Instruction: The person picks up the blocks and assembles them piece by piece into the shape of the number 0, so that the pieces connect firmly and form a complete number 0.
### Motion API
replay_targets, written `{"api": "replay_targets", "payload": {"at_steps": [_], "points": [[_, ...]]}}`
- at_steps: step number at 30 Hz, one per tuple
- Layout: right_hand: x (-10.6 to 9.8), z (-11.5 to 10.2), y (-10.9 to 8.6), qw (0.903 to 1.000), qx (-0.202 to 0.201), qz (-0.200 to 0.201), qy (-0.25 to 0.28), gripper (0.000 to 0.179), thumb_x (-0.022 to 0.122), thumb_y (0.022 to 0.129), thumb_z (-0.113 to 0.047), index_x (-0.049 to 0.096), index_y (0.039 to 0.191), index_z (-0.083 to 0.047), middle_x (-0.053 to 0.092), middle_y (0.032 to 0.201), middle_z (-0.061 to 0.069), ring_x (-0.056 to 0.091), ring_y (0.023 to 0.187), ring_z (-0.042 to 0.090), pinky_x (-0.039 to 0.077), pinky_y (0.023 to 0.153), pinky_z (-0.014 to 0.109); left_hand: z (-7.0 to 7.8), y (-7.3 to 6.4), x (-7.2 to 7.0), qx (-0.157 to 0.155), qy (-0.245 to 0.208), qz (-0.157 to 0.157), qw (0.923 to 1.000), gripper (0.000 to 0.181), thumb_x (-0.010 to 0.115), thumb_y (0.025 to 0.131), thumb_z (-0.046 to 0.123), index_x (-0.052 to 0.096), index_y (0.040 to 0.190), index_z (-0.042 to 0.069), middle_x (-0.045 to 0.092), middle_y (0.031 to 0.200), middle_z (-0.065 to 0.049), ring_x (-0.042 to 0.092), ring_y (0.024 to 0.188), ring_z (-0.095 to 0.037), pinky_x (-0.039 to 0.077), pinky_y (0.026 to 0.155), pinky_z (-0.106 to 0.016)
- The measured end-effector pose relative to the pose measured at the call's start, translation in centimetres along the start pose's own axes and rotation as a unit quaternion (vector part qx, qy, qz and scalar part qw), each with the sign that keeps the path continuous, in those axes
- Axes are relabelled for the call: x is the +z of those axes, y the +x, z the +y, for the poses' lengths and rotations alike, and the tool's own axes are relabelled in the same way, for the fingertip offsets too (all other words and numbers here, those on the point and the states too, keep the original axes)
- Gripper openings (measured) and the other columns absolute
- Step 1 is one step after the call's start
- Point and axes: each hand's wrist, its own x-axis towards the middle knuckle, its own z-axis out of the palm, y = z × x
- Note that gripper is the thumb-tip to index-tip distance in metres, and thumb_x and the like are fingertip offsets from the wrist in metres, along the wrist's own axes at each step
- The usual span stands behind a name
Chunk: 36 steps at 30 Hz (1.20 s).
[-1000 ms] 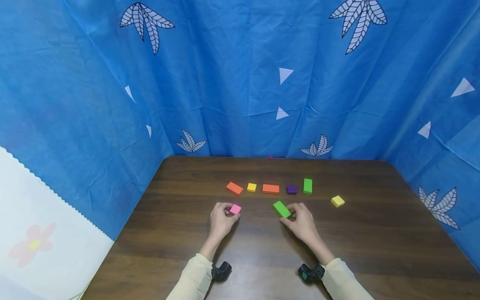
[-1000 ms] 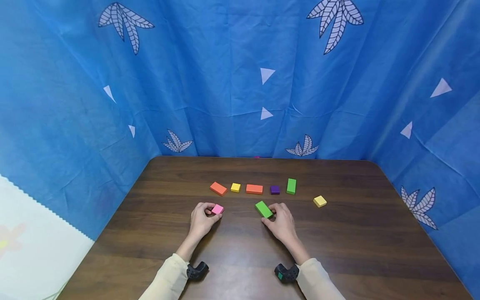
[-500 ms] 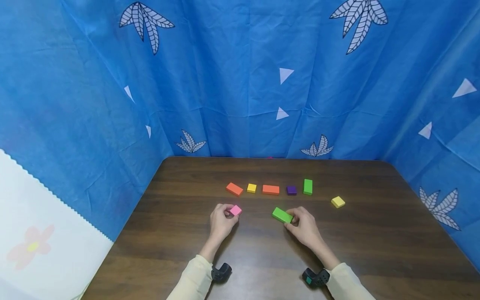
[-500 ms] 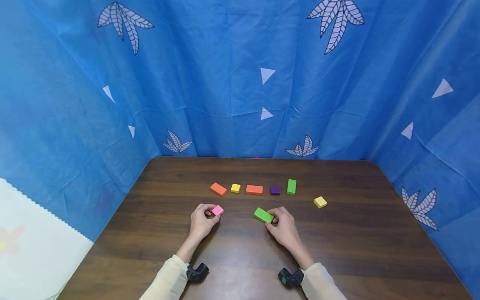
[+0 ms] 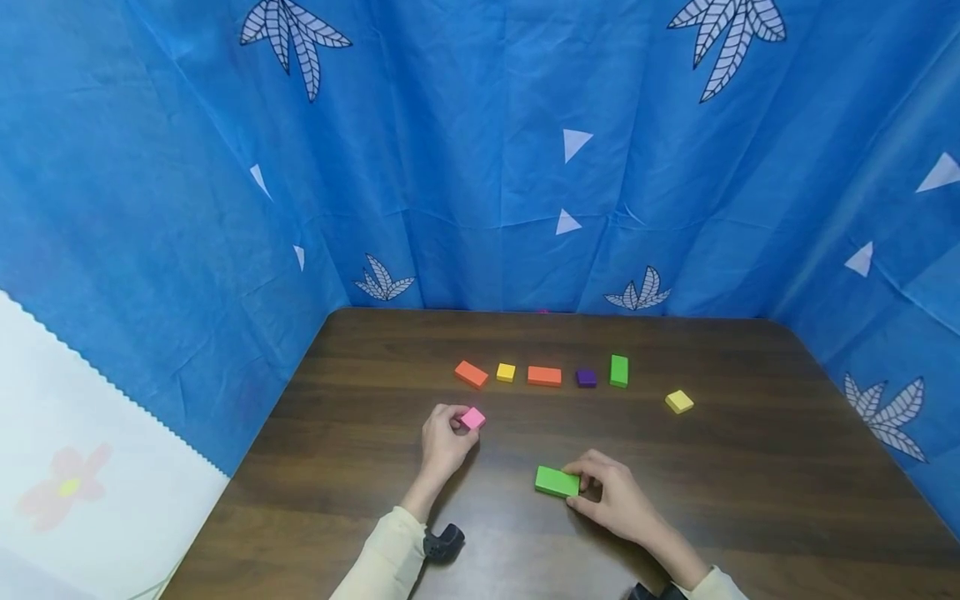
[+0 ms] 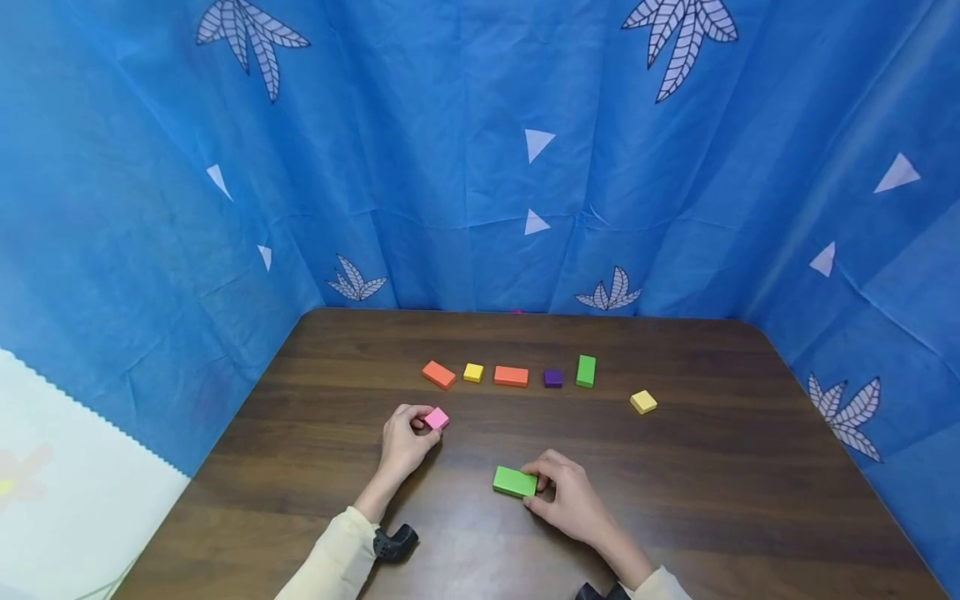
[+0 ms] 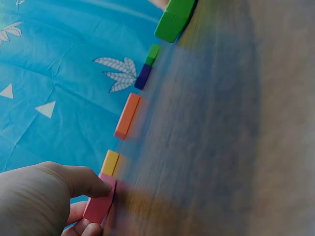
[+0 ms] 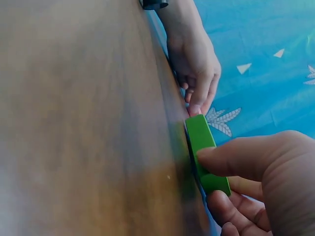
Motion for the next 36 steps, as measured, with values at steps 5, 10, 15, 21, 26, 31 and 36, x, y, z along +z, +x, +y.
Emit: {"api": "replay_targets", "payload": {"at_steps": [5, 10, 15, 21, 26, 31, 36], "points": [[0.1, -0.3, -0.3, 0.9996, -0.024, -0.014, 0.011, 0.037, 0.084, 0.068, -0.005, 0.073, 0.103, -0.012, 0.06, 0.09, -0.011, 0.049, 0.074, 0.0, 0.046, 0.063, 0.018, 0.3, -1.1, -0.2, 0.03, -0.013, -0.015, 0.9993, 0.028, 0.083, 0.07, 0.005, 0.073, 0.096, 0.004, 0.06, 0.086, -0.003, 0.055, 0.076, -0.013, 0.044, 0.068, -0.023], [0.1, -0.3, -0.3, 0.9991, -0.027, -0.027, 0.015, 0.036, 0.083, 0.071, -0.007, 0.073, 0.105, -0.012, 0.062, 0.094, -0.009, 0.051, 0.075, 0.001, 0.046, 0.064, 0.019, 0.6, -3.0, -0.6, 0.099, -0.036, -0.072, 0.9919, 0.028, 0.081, 0.069, 0.001, 0.073, 0.095, 0.003, 0.059, 0.083, -0.002, 0.054, 0.069, -0.008, 0.045, 0.062, -0.017], [0.1, -0.1, -0.2, 0.9993, -0.025, -0.027, 0.01, 0.038, 0.083, 0.07, -0.006, 0.073, 0.106, -0.012, 0.062, 0.096, -0.01, 0.051, 0.076, 0.001, 0.047, 0.066, 0.019, 1.0, -4.4, -0.8, 0.149, -0.062, -0.13, 0.9783, 0.029, 0.079, 0.066, -0.001, 0.073, 0.094, 0.003, 0.06, 0.081, -0.001, 0.054, 0.066, -0.007, 0.044, 0.058, -0.016], [0.2, 0.0, -0.2, 0.9993, -0.029, -0.024, 0.002, 0.039, 0.082, 0.069, -0.005, 0.073, 0.107, -0.012, 0.061, 0.096, -0.011, 0.051, 0.076, 0.0, 0.045, 0.065, 0.018, 1.3, -5.0, -0.6, 0.167, -0.046, -0.154, 0.9728, 0.029, 0.08, 0.065, 0.0, 0.074, 0.093, 0.005, 0.06, 0.079, -0.001, 0.052, 0.067, -0.008, 0.041, 0.061, -0.015], [0.4, -0.2, -0.2, 0.9991, -0.028, -0.03, 0.008, 0.039, 0.082, 0.071, -0.005, 0.073, 0.108, -0.01, 0.061, 0.097, -0.01, 0.052, 0.077, 0.0, 0.044, 0.063, 0.018, 1.3, -5.0, -0.5, 0.167, -0.029, -0.159, 0.9725, 0.029, 0.083, 0.066, 0.004, 0.074, 0.094, 0.007, 0.06, 0.08, 0.002, 0.051, 0.068, -0.005, 0.04, 0.062, -0.015], [0.4, -0.4, -0.2, 0.9988, -0.024, -0.04, 0.019, 0.039, 0.081, 0.072, -0.005, 0.073, 0.109, -0.011, 0.061, 0.097, -0.011, 0.052, 0.078, 0.001, 0.044, 0.064, 0.018, 1.6, -5.3, -0.5, 0.16, -0.004, -0.177, 0.9711, 0.03, 0.086, 0.068, 0.013, 0.076, 0.096, 0.012, 0.06, 0.081, 0.007, 0.049, 0.07, -0.001, 0.04, 0.062, -0.015], [0.4, -0.3, -0.3, 0.9988, -0.023, -0.039, 0.019, 0.039, 0.081, 0.072, -0.004, 0.073, 0.109, -0.012, 0.061, 0.097, -0.011, 0.052, 0.078, 0.002, 0.044, 0.064, 0.018, 1.7, -5.4, -0.4, 0.153, 0.007, -0.178, 0.972, 0.03, 0.087, 0.068, 0.016, 0.076, 0.096, 0.014, 0.06, 0.081, 0.008, 0.049, 0.07, -0.001, 0.038, 0.062, -0.015]]}}
